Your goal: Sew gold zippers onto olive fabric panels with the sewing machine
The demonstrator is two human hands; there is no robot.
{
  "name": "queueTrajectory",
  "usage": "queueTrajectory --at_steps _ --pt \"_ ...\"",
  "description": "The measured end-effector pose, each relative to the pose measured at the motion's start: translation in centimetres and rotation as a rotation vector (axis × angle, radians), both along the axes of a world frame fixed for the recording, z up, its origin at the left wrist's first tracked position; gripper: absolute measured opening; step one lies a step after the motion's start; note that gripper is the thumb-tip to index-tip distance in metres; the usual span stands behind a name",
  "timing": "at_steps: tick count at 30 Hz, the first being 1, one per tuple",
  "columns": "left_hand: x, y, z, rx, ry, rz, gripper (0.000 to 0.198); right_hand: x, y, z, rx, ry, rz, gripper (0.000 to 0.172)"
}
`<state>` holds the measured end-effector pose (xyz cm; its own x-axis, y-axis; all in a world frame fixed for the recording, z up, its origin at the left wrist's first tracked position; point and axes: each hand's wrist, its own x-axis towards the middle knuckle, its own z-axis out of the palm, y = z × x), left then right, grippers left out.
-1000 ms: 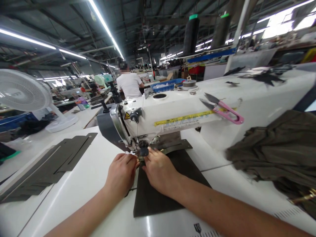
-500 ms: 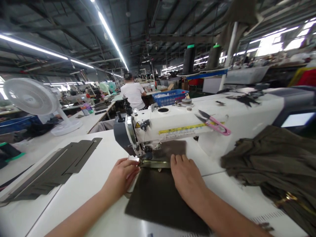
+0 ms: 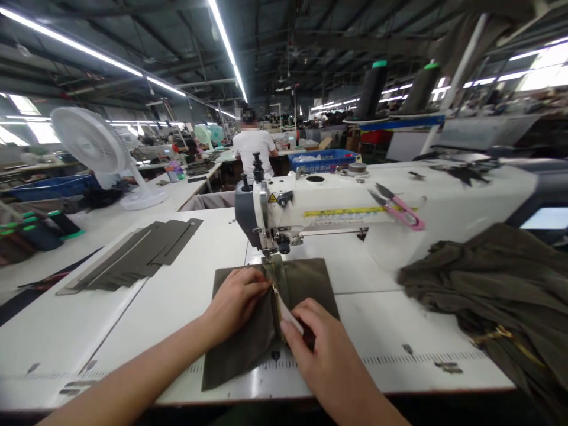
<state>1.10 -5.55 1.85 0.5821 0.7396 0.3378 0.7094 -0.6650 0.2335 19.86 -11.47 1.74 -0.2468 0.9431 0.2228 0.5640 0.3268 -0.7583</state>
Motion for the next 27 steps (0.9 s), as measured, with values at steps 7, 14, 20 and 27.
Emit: queueTrajectory --at_steps 7,14,20,27 --pt "0.0 -0.2 0.3 0.023 0.002 -0.100 0.028 -0.7 -1.3 -1.5 0.238 0.024 -0.064 0.020" --pt "-0.4 -0.7 1.1 0.049 -0.022 -0.179 0.026 -1.0 -0.4 -1.0 0.258 0.108 -0.051 0.027" --pt "0.5 1.5 2.1 0.213 0.007 -0.289 0.021 -0.5 0.4 2.8 0.669 -0.070 -0.173 0.023" --pt "0.6 3.4 3.6 0.201 -0.061 -0.127 0.007 -8.2 -0.9 1.5 0.702 -0.279 0.153 0.016"
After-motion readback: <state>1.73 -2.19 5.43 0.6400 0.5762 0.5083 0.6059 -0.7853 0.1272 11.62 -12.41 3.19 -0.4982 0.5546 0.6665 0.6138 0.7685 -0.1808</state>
